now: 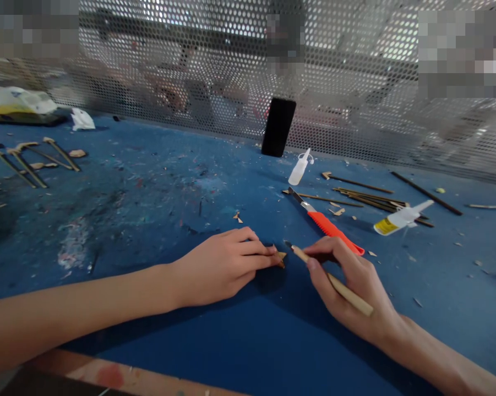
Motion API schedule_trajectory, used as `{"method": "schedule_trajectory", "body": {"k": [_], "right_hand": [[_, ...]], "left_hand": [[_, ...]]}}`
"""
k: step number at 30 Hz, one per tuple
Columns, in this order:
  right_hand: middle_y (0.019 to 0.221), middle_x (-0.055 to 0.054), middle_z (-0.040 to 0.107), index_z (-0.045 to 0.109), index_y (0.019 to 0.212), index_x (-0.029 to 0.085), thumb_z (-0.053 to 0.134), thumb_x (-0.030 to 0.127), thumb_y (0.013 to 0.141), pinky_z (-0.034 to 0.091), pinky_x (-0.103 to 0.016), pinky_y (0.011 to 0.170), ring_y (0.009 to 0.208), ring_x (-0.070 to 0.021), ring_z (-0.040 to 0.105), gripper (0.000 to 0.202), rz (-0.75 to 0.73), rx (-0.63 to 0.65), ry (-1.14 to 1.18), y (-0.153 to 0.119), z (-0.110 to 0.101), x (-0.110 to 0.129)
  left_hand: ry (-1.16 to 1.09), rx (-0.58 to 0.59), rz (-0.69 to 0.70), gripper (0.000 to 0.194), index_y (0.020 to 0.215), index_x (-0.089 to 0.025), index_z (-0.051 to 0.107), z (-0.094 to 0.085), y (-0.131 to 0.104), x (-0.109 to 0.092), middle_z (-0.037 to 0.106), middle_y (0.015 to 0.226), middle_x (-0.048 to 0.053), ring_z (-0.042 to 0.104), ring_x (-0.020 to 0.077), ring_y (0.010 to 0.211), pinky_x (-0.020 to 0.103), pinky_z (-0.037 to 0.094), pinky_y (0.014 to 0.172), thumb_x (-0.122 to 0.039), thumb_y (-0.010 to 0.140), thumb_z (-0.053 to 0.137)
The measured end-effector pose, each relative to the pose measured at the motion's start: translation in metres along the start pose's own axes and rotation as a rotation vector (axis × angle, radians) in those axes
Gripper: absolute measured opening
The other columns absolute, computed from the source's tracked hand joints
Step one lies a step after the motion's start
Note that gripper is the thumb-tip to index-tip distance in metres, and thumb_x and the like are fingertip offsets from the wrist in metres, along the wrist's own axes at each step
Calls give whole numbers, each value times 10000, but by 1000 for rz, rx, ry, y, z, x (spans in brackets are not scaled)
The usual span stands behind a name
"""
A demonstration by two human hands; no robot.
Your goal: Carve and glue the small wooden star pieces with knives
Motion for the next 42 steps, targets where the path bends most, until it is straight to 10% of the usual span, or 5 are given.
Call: {"method": "schedule_trajectory", "body": {"k": [26,42], "right_hand": [[707,13,646,516,989,196,438,227,1041,412,-224,501,529,-100,547,99,21,295,139,-14,26,-12],[774,21,546,479,911,218,416,148,1019,367,-281,643,668,-134,489,144,-280,634,17,11,29,39]], "left_hand": [[-50,-22,-49,376,1358,-171,643,-1,0,-1,712,1292,61,601,198,1130,373,537,1027,-104,1020,494],[5,-27,-17,376,1334,-190,675,0,-1,-2,713,1254,76,587,224,1128,410,550,1027,-112,996,532]]}}
Point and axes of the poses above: each hand's wrist, its own y-axis towards the middle knuckle, its own z-axis out of the palm, x = y × z, the point moved 10 cm from there along y, towards the middle knuckle
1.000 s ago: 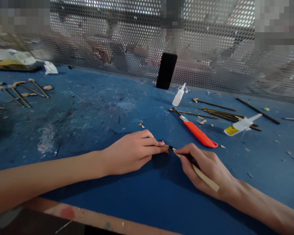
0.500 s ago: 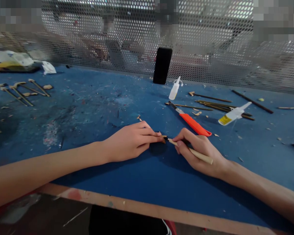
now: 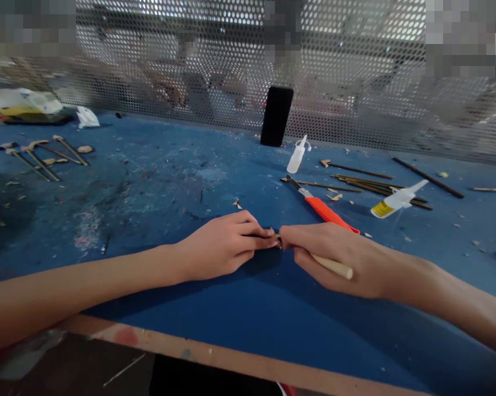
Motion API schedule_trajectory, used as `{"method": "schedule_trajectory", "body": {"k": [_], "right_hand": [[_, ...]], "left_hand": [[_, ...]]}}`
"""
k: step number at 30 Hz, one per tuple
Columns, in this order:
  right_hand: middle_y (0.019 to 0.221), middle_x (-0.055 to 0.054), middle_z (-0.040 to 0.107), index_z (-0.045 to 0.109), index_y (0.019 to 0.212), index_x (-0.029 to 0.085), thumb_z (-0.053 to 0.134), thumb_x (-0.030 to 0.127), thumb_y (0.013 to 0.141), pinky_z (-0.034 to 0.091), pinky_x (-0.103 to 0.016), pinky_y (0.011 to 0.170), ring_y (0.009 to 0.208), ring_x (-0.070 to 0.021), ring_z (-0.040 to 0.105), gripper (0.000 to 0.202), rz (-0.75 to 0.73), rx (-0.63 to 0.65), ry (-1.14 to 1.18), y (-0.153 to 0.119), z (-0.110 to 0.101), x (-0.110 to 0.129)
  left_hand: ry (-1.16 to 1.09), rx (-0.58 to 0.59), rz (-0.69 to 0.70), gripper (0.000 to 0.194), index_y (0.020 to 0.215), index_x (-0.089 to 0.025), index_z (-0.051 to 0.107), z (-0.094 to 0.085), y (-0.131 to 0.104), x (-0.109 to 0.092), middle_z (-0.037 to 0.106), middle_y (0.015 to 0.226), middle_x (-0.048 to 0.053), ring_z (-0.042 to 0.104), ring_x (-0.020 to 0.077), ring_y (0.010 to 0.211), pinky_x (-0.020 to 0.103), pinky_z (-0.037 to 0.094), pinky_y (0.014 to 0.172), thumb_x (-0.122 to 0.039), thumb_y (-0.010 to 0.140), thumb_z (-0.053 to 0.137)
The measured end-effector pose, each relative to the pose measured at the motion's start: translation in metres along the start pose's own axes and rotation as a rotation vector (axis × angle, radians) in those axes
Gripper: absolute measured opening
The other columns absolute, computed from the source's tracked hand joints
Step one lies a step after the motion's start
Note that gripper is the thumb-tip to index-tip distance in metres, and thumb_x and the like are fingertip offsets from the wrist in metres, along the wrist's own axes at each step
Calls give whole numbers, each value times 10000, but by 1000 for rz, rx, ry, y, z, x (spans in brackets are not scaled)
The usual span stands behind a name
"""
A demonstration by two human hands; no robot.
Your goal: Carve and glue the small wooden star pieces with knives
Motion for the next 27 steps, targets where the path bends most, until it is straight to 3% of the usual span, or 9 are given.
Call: {"method": "schedule_trajectory", "body": {"k": [7,17,27], "right_hand": [[829,-16,566,544,897,207,441,156,1015,389,-288,631,699,-145,517,165,-11,58,-56,-1,13,-4],[810,-19,503,487,801,210,418,78,932,304,-298,551,638,-152,427,198,10,-47,-245,-6,37,-9],[841,-14,498,476,824,208,419,89,952,328,-289,565,653,-143,434,184,47,-39,-150,-7,37,-15]], "left_hand": [[-15,-4,34,403,1355,-188,661,0,2,0,720,1242,80,589,223,1101,394,555,1008,-95,980,544],[-58,-30,11,364,1313,-148,672,-2,4,4,708,1291,74,600,214,1095,358,554,1001,-82,995,506],[-46,-36,6,338,1287,-137,684,-1,3,4,707,1274,77,595,215,1111,372,547,1015,-83,1006,503]]}}
Point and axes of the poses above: each hand's wrist, its own y-axis towards the middle knuckle, its own z-axis out of the palm, x = y × z, the point moved 10 cm from there along y, towards the middle knuckle
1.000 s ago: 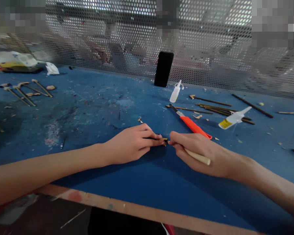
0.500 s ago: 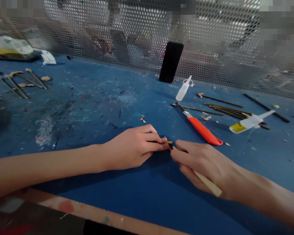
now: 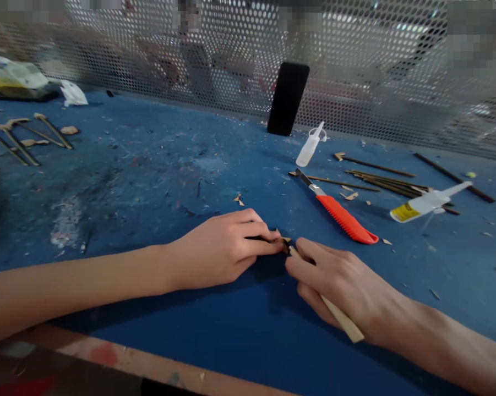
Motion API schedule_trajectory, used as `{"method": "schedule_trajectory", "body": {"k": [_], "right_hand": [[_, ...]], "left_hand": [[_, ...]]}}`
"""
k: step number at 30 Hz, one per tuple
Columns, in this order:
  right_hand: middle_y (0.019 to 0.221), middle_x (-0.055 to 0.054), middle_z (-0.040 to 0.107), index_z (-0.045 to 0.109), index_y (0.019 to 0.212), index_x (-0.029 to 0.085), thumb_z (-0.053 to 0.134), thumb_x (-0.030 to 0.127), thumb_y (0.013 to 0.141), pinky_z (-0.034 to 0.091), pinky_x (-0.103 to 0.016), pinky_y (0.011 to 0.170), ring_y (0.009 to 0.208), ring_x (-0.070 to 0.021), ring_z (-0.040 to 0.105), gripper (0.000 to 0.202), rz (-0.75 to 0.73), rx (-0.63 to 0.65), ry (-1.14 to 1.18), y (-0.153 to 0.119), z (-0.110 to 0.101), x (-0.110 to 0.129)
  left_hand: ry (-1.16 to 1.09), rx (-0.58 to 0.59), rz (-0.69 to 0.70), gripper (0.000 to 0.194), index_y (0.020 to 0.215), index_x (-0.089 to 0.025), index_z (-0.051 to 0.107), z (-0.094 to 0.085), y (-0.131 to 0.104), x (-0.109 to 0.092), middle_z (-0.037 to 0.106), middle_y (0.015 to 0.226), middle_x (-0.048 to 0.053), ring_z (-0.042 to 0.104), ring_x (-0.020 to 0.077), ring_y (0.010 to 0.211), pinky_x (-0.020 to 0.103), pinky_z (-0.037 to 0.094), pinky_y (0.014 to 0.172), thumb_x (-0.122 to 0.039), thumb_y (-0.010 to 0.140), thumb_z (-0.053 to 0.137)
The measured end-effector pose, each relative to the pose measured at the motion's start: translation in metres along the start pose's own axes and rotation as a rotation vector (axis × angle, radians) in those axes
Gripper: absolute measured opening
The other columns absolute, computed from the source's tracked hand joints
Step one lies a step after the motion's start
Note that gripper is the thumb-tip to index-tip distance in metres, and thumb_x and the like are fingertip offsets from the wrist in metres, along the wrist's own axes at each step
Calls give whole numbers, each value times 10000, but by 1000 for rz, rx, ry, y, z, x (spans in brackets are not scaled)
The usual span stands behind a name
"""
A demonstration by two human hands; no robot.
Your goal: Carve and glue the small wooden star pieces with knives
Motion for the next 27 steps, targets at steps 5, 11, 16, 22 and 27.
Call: {"method": "schedule_trajectory", "body": {"k": [5,11,16,22,27], "right_hand": [[855,-3,519,474,861,213,399,183,1036,366,-275,591,666,-125,469,193,3,133,129,-1,-5,-3],[878,-21,575,546,912,210,384,246,1061,429,-300,662,725,-149,540,224,15,223,155,0,-15,0],[987,-42,656,609,975,223,397,262,1062,484,-294,752,866,-178,621,232,8,221,170,6,-27,-4],[998,-61,681,639,1024,222,442,251,1047,486,-301,718,848,-190,633,201,-25,247,159,6,-23,-5],[879,-47,627,605,916,220,458,183,1012,412,-302,605,706,-175,568,179,-1,148,82,4,-17,0]], "left_hand": [[36,2,1,324,1293,-147,681,0,-1,0,724,1252,68,612,210,1095,378,566,980,-117,1034,488],[32,5,-1,372,1354,-161,650,-1,-1,0,706,1297,45,590,220,1106,385,551,1002,-102,1012,516],[-14,44,-13,373,1334,-159,665,1,-1,2,710,1270,56,573,222,1118,379,535,1019,-99,1011,488],[-44,39,-18,360,1304,-154,682,1,0,4,711,1265,55,569,224,1106,372,538,1004,-89,998,504],[-48,8,-30,377,1336,-163,665,0,0,4,712,1275,50,584,217,1103,372,548,992,-85,1005,502]]}}
Point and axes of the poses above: each hand's wrist, its own y-axis towards the middle knuckle, its own z-axis out of the palm, x = y × z, the point moved 10 cm from there along y, towards the middle knuckle
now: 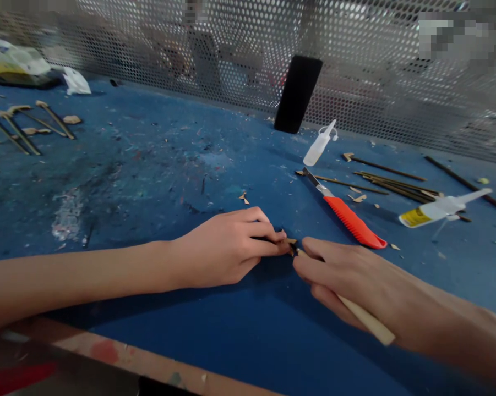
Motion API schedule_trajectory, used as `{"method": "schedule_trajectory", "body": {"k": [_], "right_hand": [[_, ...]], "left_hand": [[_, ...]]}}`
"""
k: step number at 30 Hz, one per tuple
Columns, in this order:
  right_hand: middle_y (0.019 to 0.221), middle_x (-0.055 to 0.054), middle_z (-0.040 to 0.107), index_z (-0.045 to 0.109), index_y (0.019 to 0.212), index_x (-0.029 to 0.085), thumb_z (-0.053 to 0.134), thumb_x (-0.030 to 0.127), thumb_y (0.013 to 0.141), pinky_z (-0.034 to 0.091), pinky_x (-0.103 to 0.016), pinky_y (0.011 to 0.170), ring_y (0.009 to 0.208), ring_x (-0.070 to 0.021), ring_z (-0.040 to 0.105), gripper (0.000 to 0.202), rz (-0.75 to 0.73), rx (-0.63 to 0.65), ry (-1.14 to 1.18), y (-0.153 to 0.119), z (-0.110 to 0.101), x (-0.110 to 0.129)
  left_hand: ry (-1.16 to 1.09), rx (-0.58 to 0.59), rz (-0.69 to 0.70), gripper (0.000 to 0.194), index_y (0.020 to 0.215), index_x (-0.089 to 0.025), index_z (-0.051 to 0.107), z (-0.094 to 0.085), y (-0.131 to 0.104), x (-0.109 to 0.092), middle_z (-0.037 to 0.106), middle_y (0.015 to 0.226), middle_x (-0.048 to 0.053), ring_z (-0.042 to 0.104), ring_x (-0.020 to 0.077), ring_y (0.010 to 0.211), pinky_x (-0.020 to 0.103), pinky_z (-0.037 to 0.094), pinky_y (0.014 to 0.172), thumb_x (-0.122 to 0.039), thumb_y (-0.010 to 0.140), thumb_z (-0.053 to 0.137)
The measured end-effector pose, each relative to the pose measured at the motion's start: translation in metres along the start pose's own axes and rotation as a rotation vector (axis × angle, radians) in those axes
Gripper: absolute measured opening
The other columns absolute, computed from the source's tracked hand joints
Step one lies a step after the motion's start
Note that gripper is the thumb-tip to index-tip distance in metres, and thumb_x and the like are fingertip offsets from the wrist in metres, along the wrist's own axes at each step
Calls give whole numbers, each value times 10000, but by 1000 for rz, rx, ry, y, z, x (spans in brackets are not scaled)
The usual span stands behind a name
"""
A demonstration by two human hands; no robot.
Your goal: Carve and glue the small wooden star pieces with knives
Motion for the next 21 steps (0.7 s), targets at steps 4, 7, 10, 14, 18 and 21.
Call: {"method": "schedule_trajectory", "body": {"k": [4,7,10,14,18,21], "right_hand": [[884,-37,578,541,856,218,456,120,985,371,-289,585,694,-163,521,183,43,31,-24,1,15,2],[875,-39,548,518,838,211,443,87,966,350,-291,578,678,-162,480,192,67,25,-23,0,21,0],[883,-39,532,496,853,206,414,91,981,348,-288,582,682,-156,466,191,69,-2,11,-1,20,-3],[893,-26,528,488,898,207,388,166,1040,386,-277,636,716,-141,491,179,35,43,116,-3,16,-6],[869,-17,525,494,906,207,393,208,1055,381,-281,640,701,-137,481,181,22,108,126,-5,15,-8],[870,-18,535,509,912,209,403,234,1057,383,-283,638,704,-141,493,182,26,158,115,-6,15,-9]], "left_hand": [[5,-12,5,340,1288,-148,691,-1,1,0,714,1278,48,586,216,1095,364,552,979,-92,1008,506],[18,-23,13,359,1310,-152,678,-2,0,-1,708,1297,37,586,211,1089,357,551,981,-77,1000,513],[57,-21,15,363,1331,-153,662,-1,-1,-3,707,1300,43,591,214,1102,373,552,985,-91,1014,496],[100,-5,6,360,1341,-179,656,1,-3,-2,714,1284,39,604,212,1100,378,563,968,-122,1035,473],[123,-2,-1,343,1323,-189,672,2,-4,-1,722,1265,28,606,213,1102,382,564,979,-144,1041,481],[134,-5,1,350,1337,-193,666,1,-4,-1,721,1266,31,602,219,1107,398,562,991,-146,1035,495]]}}
Point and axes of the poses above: each hand's wrist, its own y-axis towards the middle knuckle, its own z-axis out of the palm, x = y × z, the point moved 10 cm from there along y, towards the middle knuckle
